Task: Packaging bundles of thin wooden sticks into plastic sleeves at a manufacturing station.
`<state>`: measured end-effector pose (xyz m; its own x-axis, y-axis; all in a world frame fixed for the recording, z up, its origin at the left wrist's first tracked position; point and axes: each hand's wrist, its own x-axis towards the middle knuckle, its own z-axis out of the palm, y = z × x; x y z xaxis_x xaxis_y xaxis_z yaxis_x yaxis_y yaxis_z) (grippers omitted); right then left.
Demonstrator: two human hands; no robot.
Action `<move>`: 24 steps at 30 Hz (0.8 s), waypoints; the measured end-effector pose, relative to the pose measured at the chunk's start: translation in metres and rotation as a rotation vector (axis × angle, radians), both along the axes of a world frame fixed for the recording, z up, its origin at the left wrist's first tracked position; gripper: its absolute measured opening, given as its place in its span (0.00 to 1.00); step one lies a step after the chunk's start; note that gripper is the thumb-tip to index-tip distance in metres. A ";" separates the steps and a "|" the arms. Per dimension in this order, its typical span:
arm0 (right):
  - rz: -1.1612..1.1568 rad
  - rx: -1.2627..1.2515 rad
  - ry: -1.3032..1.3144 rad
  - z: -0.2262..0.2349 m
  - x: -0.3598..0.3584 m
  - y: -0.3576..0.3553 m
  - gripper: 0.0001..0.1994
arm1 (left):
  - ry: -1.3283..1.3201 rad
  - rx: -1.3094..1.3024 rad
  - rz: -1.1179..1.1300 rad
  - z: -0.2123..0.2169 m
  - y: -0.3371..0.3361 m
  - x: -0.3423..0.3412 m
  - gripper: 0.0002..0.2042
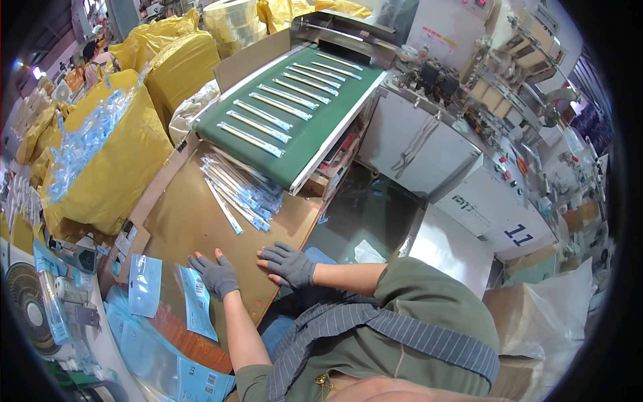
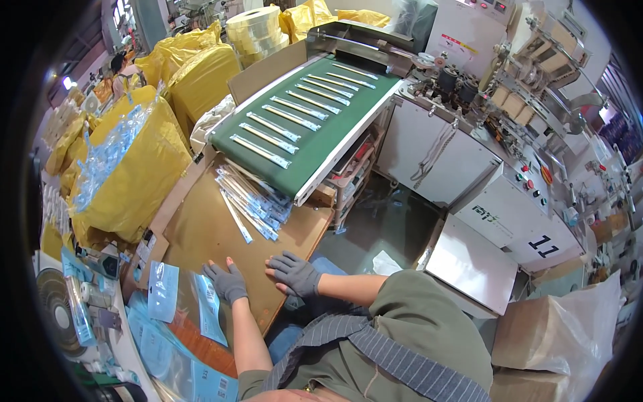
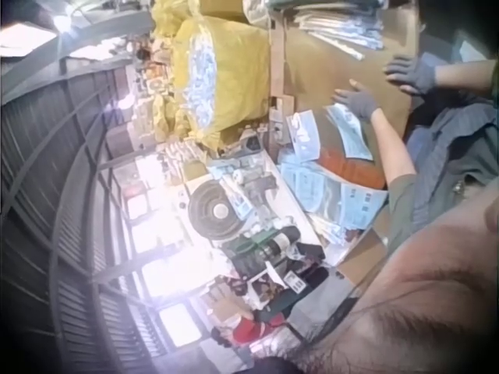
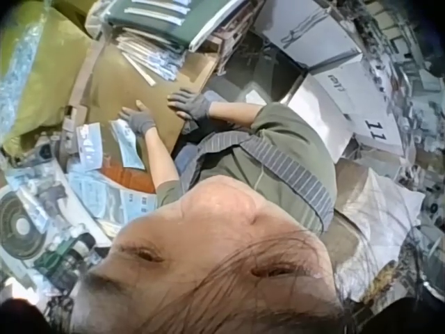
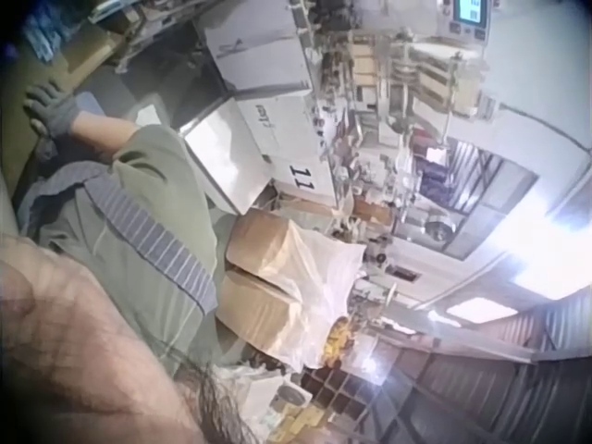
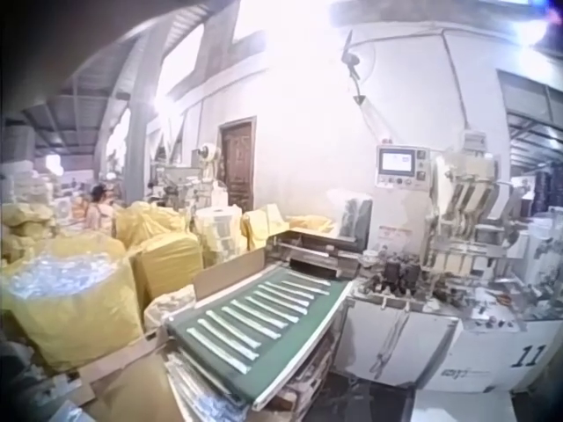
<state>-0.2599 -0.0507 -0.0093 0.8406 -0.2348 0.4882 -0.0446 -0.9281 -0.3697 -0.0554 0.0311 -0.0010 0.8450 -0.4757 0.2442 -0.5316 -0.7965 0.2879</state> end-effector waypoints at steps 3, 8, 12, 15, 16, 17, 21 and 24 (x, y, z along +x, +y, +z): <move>0.020 0.051 -0.035 0.002 -0.001 -0.004 0.22 | -0.018 -0.013 -0.008 -0.002 -0.002 0.000 0.30; 0.191 0.133 -0.241 0.080 -0.004 -0.059 0.24 | -0.039 -0.037 -0.012 -0.010 0.002 0.005 0.29; -0.213 -0.227 -0.373 0.130 0.000 -0.223 0.23 | -0.043 -0.047 -0.060 -0.004 0.004 0.000 0.27; -0.672 -0.064 -0.275 0.130 -0.016 -0.368 0.30 | -0.032 -0.068 -0.075 0.000 0.004 -0.002 0.26; -0.908 -0.185 -0.126 0.125 -0.032 -0.412 0.36 | -0.015 -0.086 -0.094 0.000 0.002 -0.003 0.26; -1.072 -0.198 0.056 0.124 -0.050 -0.448 0.43 | -0.010 -0.087 -0.077 0.001 0.002 -0.004 0.26; -1.368 -0.094 0.413 0.124 -0.066 -0.491 0.51 | -0.038 -0.065 -0.065 0.002 0.007 -0.007 0.25; -0.927 0.150 0.316 0.116 -0.069 -0.511 0.38 | -0.006 -0.097 -0.055 0.003 0.007 -0.009 0.24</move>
<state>-0.3287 -0.5612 0.1070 0.3799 -0.9063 0.1851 -0.8461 -0.4213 -0.3264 -0.0640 0.0386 0.0018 0.8168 -0.4948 0.2966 -0.5755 -0.7346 0.3593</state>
